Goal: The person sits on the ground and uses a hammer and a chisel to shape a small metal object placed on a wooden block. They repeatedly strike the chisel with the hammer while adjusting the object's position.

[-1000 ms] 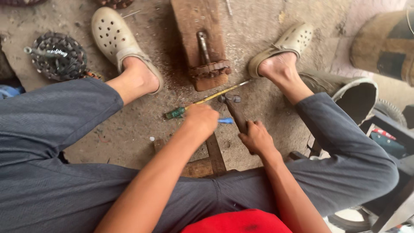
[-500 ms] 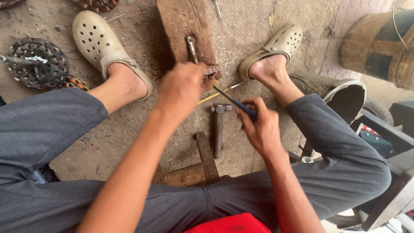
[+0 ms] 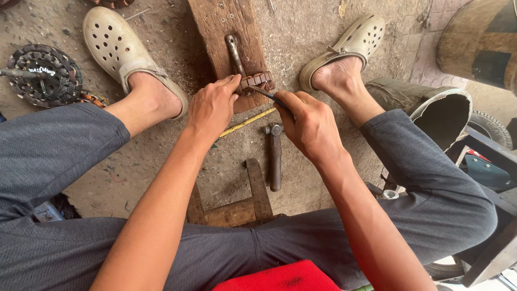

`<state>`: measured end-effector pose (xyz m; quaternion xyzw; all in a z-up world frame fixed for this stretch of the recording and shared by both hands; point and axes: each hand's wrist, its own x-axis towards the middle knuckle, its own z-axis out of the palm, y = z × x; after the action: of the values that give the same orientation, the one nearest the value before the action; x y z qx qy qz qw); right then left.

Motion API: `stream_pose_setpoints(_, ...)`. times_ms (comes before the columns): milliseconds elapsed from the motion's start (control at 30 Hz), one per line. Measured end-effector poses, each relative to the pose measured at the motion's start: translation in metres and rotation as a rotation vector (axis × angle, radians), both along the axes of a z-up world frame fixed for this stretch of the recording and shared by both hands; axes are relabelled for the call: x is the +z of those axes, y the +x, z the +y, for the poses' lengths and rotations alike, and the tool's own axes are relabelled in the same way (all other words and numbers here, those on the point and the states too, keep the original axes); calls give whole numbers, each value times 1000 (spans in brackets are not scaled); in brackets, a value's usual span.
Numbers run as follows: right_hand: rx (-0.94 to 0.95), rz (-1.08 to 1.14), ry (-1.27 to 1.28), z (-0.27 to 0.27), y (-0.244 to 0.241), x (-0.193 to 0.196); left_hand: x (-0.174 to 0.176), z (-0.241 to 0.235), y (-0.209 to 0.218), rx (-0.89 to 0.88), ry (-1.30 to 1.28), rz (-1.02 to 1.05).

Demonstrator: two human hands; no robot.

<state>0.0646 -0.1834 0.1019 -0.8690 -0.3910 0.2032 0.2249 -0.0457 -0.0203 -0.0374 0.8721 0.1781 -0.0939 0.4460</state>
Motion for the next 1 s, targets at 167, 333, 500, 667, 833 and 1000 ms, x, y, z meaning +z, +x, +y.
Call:
stream_pose_setpoints(167, 21, -12, -73, -1, -4, 2, 9, 2, 4, 13, -29, 47)
stream_pose_setpoints(333, 2, -60, -91, 4, -15, -3, 13, 3, 2, 27, -27, 6)
stream_pose_setpoints(500, 48, -119, -172, 11, -14, -17, 2, -1, 4, 17, -11, 35)
stream_pose_setpoints(667, 141, -96, -224, 23, -7, -19, -5, -11, 9, -101, 145, -201)
stream_pose_setpoints(833, 60, 91, -483, 45, -2, -11, 1, -36, 23, 12, 49, -393)
stream_pose_setpoints(1000, 82, 31, -247, 52, -7, 0, 10, -38, 19, -14, 109, -207)
